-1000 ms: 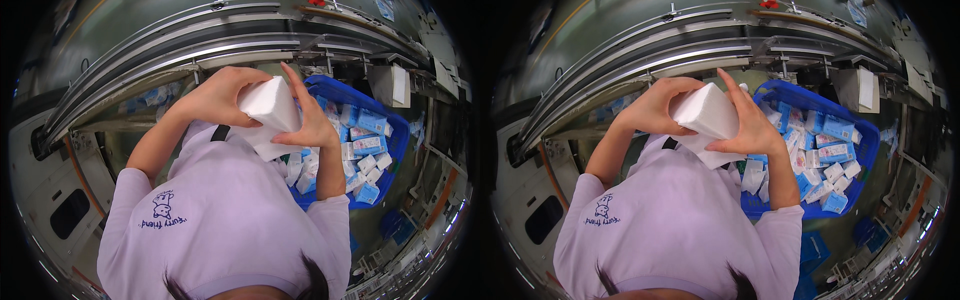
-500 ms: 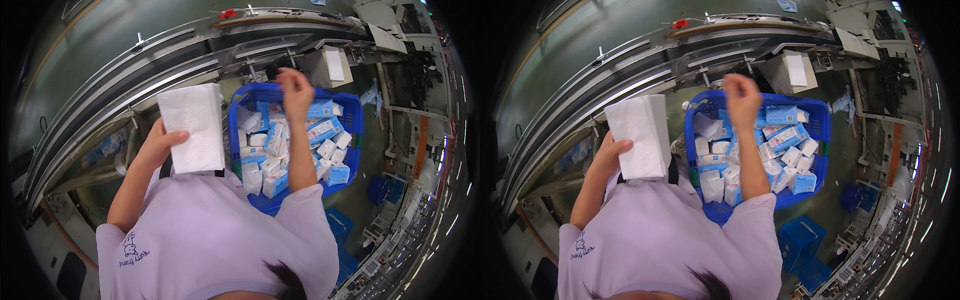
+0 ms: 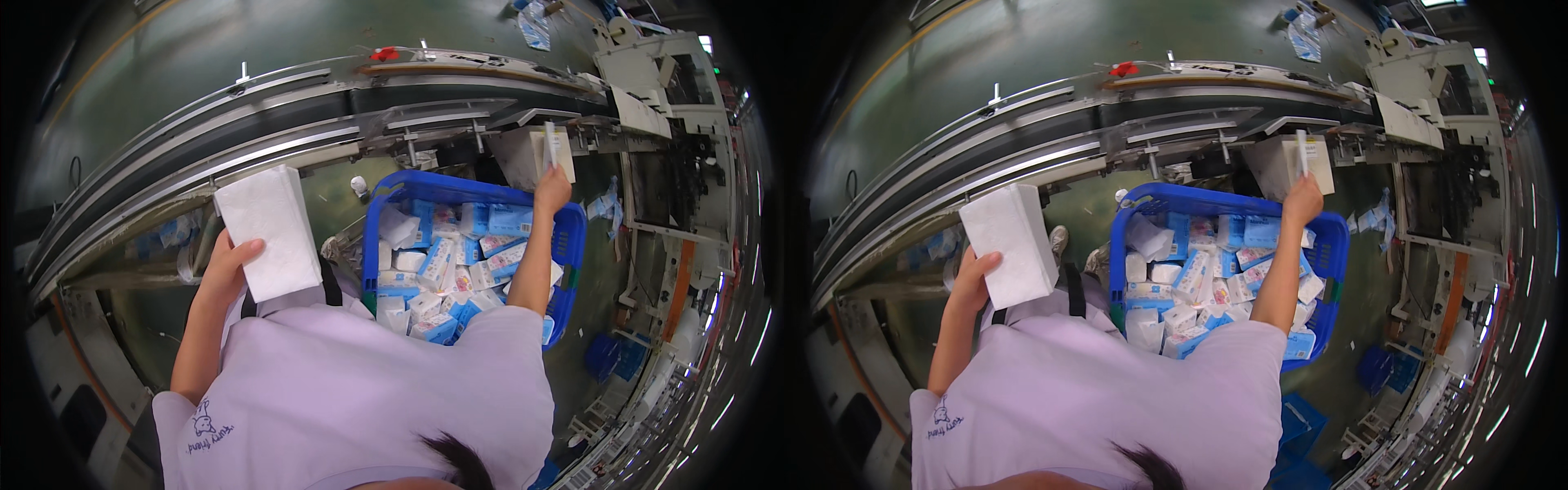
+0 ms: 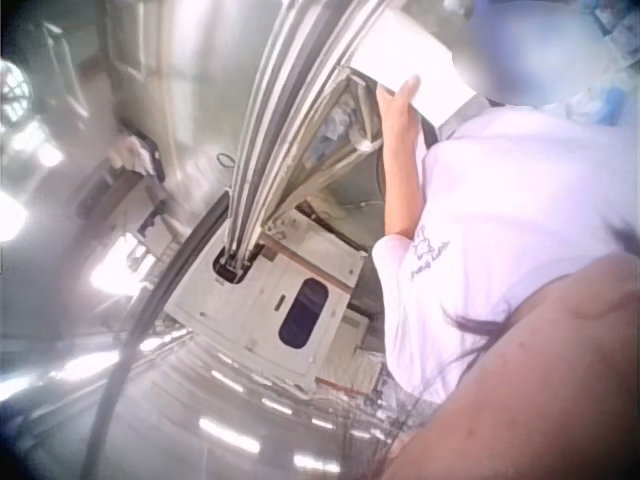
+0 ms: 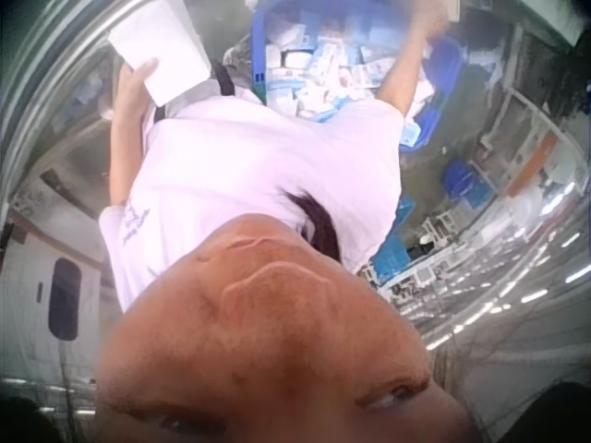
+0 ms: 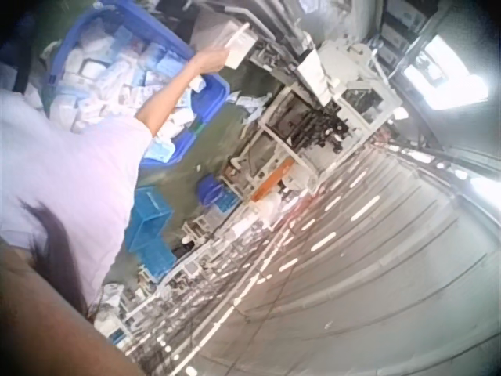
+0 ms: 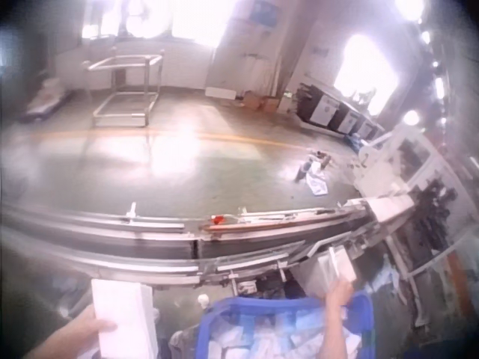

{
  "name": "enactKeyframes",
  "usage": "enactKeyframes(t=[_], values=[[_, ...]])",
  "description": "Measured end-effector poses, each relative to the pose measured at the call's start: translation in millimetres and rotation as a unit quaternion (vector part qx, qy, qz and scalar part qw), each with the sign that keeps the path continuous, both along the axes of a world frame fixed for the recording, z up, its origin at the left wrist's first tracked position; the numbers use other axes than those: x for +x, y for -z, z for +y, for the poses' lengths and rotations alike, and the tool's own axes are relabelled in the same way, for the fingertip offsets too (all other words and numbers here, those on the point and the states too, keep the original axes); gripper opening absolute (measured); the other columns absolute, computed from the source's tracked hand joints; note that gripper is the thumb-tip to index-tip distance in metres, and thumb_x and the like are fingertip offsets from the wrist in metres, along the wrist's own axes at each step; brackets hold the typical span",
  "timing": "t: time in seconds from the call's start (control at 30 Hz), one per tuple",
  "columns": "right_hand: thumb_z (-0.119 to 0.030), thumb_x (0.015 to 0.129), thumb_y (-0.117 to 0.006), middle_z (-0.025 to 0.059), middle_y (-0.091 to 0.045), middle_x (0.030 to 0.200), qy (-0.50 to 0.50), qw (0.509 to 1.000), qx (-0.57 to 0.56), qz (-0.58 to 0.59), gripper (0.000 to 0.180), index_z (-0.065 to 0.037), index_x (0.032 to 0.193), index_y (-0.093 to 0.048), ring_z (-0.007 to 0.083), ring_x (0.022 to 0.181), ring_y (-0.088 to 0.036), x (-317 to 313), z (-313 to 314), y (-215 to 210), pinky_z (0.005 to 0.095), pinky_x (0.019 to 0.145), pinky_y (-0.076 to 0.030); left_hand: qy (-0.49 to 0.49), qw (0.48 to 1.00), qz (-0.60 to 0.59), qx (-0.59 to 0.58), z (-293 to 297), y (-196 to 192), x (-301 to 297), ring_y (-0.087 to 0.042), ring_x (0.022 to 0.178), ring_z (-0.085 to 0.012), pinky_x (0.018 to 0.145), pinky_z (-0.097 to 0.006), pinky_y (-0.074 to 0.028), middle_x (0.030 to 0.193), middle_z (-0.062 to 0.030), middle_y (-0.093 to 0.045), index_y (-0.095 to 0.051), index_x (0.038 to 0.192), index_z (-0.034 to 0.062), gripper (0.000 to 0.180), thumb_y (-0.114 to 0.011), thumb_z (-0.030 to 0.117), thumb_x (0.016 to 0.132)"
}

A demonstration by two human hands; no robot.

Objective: The person picks up stacks of white tissues from a blue basket, wraps them in plastic packaging, and places them onto a conveyor belt. Later, the person moves to a packing station, places the packaged tissues into a cardboard box, and closes the box.

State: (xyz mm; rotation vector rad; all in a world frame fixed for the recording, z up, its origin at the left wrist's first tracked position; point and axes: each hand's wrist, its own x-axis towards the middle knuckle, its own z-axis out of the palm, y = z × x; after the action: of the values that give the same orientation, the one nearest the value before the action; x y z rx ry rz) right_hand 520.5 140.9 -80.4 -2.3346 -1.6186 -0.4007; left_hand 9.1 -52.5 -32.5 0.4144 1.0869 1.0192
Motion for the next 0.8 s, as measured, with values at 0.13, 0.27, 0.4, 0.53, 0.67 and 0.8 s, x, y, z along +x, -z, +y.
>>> enactKeyframes(t=[0.13, 0.27, 0.4, 0.53, 0.67, 0.8], values=[[-0.009, 0.086, -0.054, 0.0124, -0.062, 0.097, -0.168, 0.810, 0.163, 0.537, 0.019, 0.002, 0.101, -0.057, 0.0215, 0.084, -0.061, -116, -61, -52, 0.0273, 0.074, -0.047, -0.046, 0.999, 0.000, -0.001, 5, 18, 16, -0.056, 0.096, -0.0194, 0.085, -0.032, -0.045, 0.107, -0.0136, -0.055, -0.041, 0.117, -0.0040, 0.057, -0.070, 0.016, 0.072], [-0.001, 0.084, -0.055, 0.0104, -0.056, 0.108, -0.227, 0.545, 0.027, 0.807, 0.032, 0.004, 0.114, -0.047, 0.0143, 0.093, -0.055, -253, -155, -71, 0.0265, 0.081, -0.044, -0.060, 0.995, 0.075, 0.001, 16, 24, 34, -0.056, 0.096, -0.0183, 0.084, -0.031, -0.044, 0.105, -0.0125, -0.055, -0.036, 0.118, -0.0007, 0.064, -0.074, 0.015, 0.069], [-0.004, 0.084, -0.056, 0.0104, -0.057, 0.104, -0.198, 0.547, -0.056, 0.811, 0.030, 0.005, 0.111, -0.048, 0.0117, 0.091, -0.055, -317, -183, -50, 0.0242, 0.081, -0.043, -0.063, 0.985, 0.137, 0.082, 13, 18, 30, -0.054, 0.097, -0.0173, 0.085, -0.031, -0.043, 0.105, -0.0115, -0.055, -0.037, 0.117, 0.0018, 0.064, -0.073, 0.014, 0.066], [-0.005, 0.085, -0.056, 0.0098, -0.057, 0.102, -0.213, 0.582, -0.041, 0.783, 0.030, 0.006, 0.111, -0.047, 0.0113, 0.090, -0.055, -337, -189, -47, 0.0238, 0.081, -0.043, -0.070, 0.971, 0.198, 0.114, 4, 17, 17, -0.053, 0.098, -0.0190, 0.084, -0.032, -0.043, 0.105, -0.0122, -0.055, -0.037, 0.117, 0.0013, 0.070, -0.076, 0.020, 0.062], [-0.004, 0.084, -0.057, 0.0121, -0.057, 0.105, -0.209, 0.580, -0.054, 0.785, 0.030, 0.005, 0.110, -0.046, 0.0147, 0.092, -0.056, -345, -190, -44, 0.0274, 0.084, -0.045, -0.077, 0.966, 0.201, 0.145, -2, 18, 8, -0.053, 0.098, -0.0202, 0.084, -0.032, -0.043, 0.105, -0.0131, -0.054, -0.037, 0.116, 0.0010, 0.070, -0.077, 0.020, 0.062], [-0.004, 0.084, -0.056, 0.0117, -0.057, 0.104, -0.201, 0.578, -0.055, 0.789, 0.029, 0.006, 0.110, -0.046, 0.0144, 0.092, -0.056, -359, -192, -46, 0.0269, 0.083, -0.045, -0.059, 0.965, 0.209, 0.149, -6, 16, -5, -0.050, 0.103, -0.0173, 0.089, -0.031, -0.040, 0.110, -0.0107, -0.051, -0.035, 0.118, 0.0025, 0.067, -0.074, 0.010, 0.064]])
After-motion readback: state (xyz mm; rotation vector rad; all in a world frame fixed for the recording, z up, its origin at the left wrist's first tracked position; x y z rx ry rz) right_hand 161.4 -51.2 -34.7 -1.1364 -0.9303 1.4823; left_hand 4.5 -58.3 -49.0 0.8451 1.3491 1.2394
